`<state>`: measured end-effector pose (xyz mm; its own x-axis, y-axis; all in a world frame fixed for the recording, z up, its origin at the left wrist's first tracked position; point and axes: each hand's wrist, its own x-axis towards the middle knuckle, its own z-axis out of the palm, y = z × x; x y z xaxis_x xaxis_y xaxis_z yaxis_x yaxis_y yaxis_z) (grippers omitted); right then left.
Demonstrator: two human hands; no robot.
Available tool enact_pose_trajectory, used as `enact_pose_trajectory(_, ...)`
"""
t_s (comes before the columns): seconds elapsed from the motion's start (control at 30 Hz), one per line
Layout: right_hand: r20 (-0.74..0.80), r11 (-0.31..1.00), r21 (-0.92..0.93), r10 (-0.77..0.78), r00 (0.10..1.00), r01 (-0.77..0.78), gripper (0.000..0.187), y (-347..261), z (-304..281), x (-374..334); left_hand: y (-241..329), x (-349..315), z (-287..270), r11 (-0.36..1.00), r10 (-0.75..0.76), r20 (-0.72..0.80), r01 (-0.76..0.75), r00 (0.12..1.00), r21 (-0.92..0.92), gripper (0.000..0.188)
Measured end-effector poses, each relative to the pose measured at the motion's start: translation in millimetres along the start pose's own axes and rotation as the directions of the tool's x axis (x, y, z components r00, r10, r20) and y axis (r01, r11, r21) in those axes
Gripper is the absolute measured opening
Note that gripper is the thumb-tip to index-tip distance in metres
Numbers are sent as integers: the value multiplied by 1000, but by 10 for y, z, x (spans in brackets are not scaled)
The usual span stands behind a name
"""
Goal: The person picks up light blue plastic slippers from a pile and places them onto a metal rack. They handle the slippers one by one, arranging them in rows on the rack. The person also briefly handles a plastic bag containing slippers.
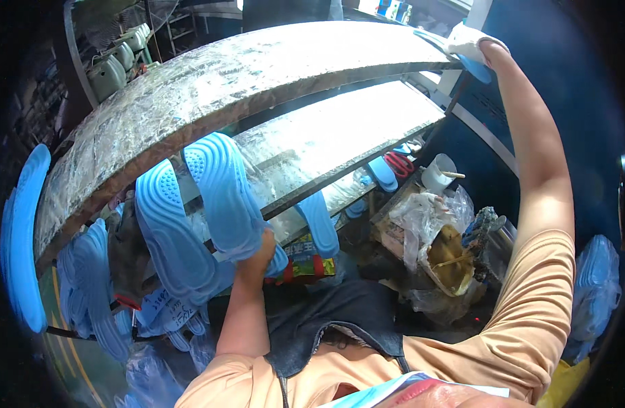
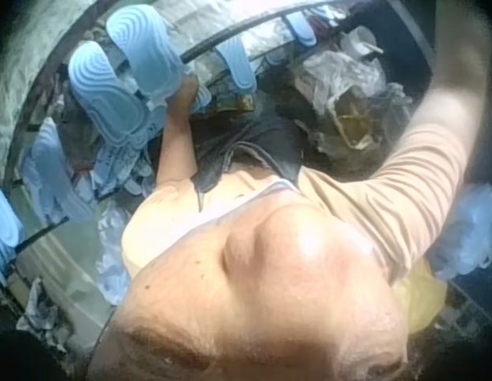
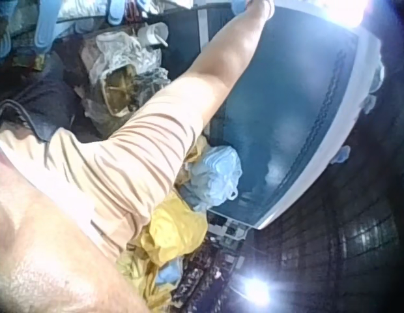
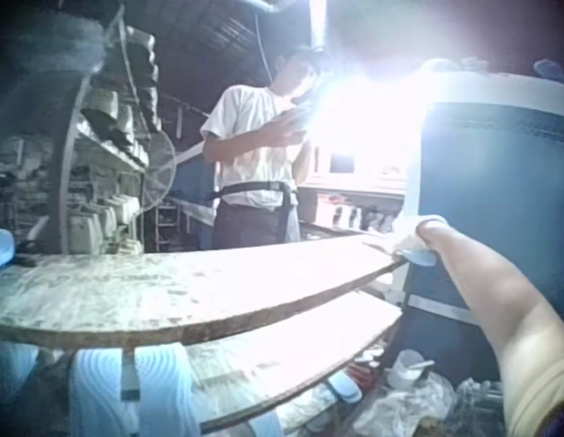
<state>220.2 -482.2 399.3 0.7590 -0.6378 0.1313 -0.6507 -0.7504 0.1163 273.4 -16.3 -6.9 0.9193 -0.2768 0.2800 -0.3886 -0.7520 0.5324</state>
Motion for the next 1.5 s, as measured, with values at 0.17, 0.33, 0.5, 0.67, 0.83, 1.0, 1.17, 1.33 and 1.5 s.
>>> enact_pose_trajectory(0.17, -275, 996, 83, 37, 961, -15, 68, 401, 216, 509, -157, -18, 175, 963, 267, -187, -251, 946, 101, 23)
enact_pose_trajectory(0.33, -17, 972, -231, 28, 999, -31, 42, 187, -59, -143, -259, -7, -28, 875, 459, -217, -395, 862, 281, 23)
enact_pose_trajectory(0.5, 9, 928, -346, 148, 989, -136, 35, 496, 165, -169, 421, -156, -431, 987, 93, 60, -84, 994, -137, 35)
enact_pose_trajectory(0.67, -152, 966, -259, -54, 987, 13, 40, 654, 178, -634, 812, -428, -567, 713, 349, 532, 149, 771, -685, 56)
enact_pose_trajectory(0.83, -107, 967, -176, -206, 973, 185, 47, 558, 164, -1834, 1539, -1100, -760, -130, 752, 534, 881, 387, -455, 57)
enact_pose_trajectory(1.0, 129, 948, -318, 24, 991, 19, 55, 733, -130, -3020, 2274, -1663, -599, -69, 929, 358, 994, 95, -86, 55)
enact_pose_trajectory(1.17, 255, 966, -244, -21, 967, 85, 52, 1146, -128, -3556, 2941, -1847, -240, 117, 905, 408, 992, -124, 42, 50)
enact_pose_trajectory(1.33, 216, 973, -94, -188, 958, 212, 39, 1061, 201, -3580, 3099, -1788, -166, 42, 785, 619, 995, 21, -87, 48)
enact_pose_trajectory(1.5, 247, 920, 376, -218, 944, 113, 20, 1875, 917, -3258, 2482, -1602, 297, 423, 647, 648, 517, 403, -744, 48)
